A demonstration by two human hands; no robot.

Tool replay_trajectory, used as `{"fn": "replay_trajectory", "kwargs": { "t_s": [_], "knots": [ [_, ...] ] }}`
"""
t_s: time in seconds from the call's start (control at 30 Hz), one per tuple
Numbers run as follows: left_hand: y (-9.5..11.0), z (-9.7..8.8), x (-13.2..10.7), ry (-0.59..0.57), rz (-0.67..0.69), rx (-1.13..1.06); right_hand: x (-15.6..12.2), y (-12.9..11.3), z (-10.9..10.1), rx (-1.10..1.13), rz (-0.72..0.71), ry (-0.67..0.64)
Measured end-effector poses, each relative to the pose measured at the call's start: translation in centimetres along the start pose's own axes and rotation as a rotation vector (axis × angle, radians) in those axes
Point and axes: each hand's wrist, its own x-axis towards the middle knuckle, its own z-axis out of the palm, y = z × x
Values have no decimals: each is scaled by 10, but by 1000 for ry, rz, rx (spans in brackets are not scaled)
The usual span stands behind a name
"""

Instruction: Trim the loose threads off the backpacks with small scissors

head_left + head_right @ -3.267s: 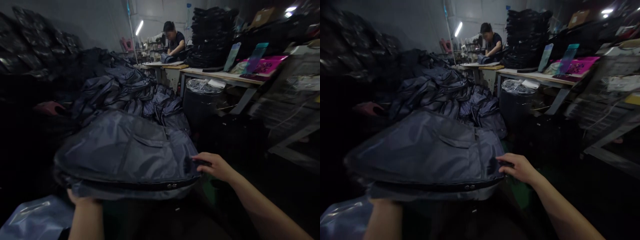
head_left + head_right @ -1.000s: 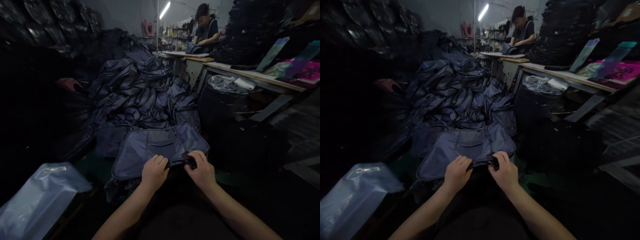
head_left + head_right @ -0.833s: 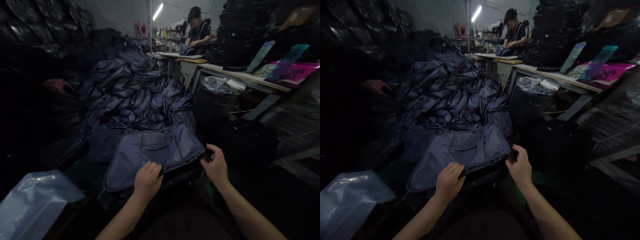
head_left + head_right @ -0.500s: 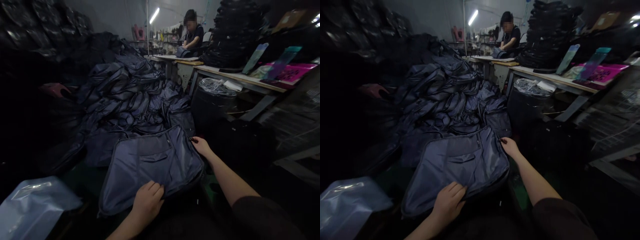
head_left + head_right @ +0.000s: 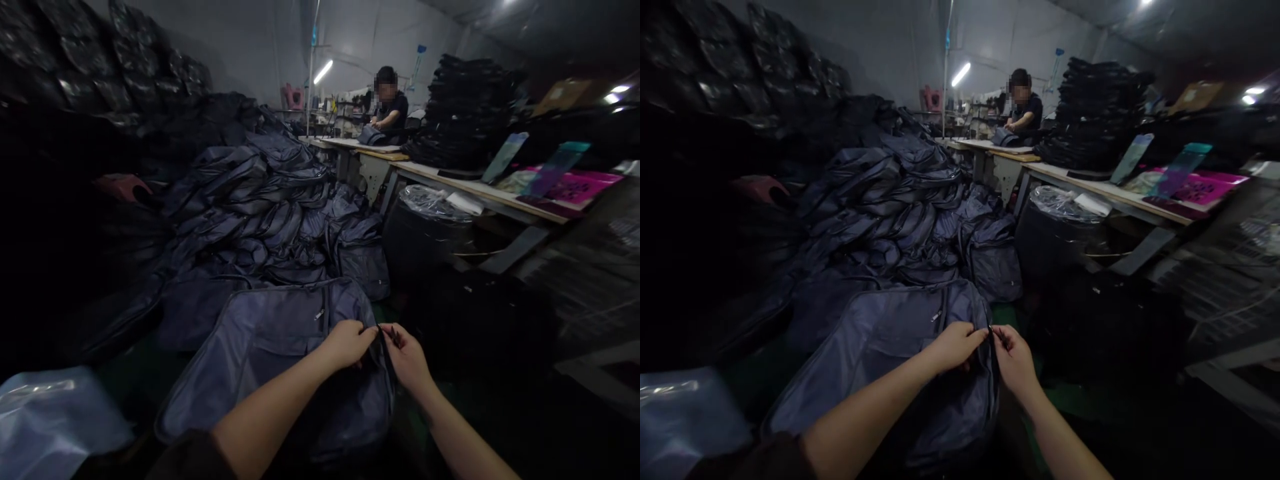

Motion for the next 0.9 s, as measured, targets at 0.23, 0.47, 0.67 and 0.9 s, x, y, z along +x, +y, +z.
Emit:
{"fn": "replay_trajectory", "kwargs": {
  "t_s": [0.23,0.47,0.67,0.9],
  "knots": [
    [2,7,-3,74,110,58,1,1,2,104,92,35],
    [18,15,-51,156,420,271,51,-15,-16,-174,-28,110],
    [20,24,-87,150,789,543,104,-66,-13,-608,-259,-227],
    [28,26,-110,-246,969,411,118,-120,35,-798,-482,-554]
  ]
}}
